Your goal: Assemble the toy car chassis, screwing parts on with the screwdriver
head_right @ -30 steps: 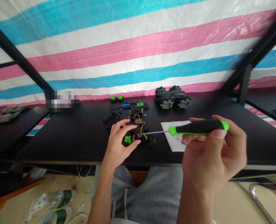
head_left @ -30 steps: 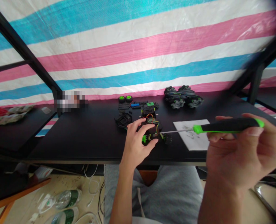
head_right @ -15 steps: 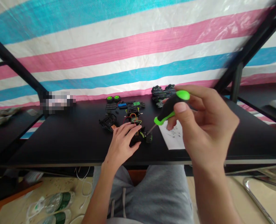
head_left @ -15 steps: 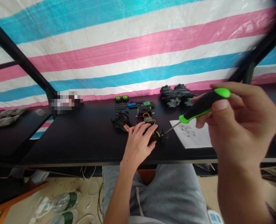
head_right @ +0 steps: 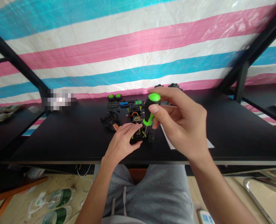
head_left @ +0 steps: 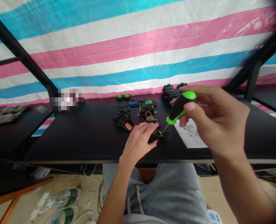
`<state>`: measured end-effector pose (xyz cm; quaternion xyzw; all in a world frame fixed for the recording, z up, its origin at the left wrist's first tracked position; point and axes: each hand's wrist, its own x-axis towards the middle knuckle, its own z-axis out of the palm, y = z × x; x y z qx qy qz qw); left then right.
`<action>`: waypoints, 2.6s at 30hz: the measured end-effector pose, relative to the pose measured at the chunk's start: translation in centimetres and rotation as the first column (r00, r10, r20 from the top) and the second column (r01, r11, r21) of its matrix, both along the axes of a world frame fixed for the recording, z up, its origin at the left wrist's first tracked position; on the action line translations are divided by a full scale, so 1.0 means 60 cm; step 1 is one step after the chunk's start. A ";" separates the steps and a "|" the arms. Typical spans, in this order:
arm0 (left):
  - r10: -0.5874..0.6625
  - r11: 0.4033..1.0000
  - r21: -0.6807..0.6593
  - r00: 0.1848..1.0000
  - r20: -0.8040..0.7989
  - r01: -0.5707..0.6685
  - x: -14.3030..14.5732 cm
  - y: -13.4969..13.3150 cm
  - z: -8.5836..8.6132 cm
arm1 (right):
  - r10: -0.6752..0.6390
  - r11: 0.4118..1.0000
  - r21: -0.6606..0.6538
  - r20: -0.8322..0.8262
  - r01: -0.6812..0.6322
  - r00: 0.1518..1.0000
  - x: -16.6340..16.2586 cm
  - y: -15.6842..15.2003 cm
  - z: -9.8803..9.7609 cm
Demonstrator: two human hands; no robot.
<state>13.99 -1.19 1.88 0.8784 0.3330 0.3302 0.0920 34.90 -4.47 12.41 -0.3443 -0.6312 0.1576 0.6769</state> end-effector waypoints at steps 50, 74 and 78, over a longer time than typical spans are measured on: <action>0.043 0.999 -0.001 0.999 -0.025 -0.043 0.001 -0.004 -0.002 | 0.243 0.956 -0.239 0.328 -0.169 0.913 -0.012 0.014 0.060; 0.033 0.999 -0.008 0.999 -0.028 -0.033 0.000 -0.003 -0.001 | 0.272 0.956 -0.193 0.305 -0.221 0.912 -0.010 0.019 0.057; 0.036 0.999 -0.012 0.999 -0.034 -0.036 0.000 -0.003 -0.001 | 0.317 0.938 -0.226 0.245 -0.264 0.916 -0.012 0.018 0.056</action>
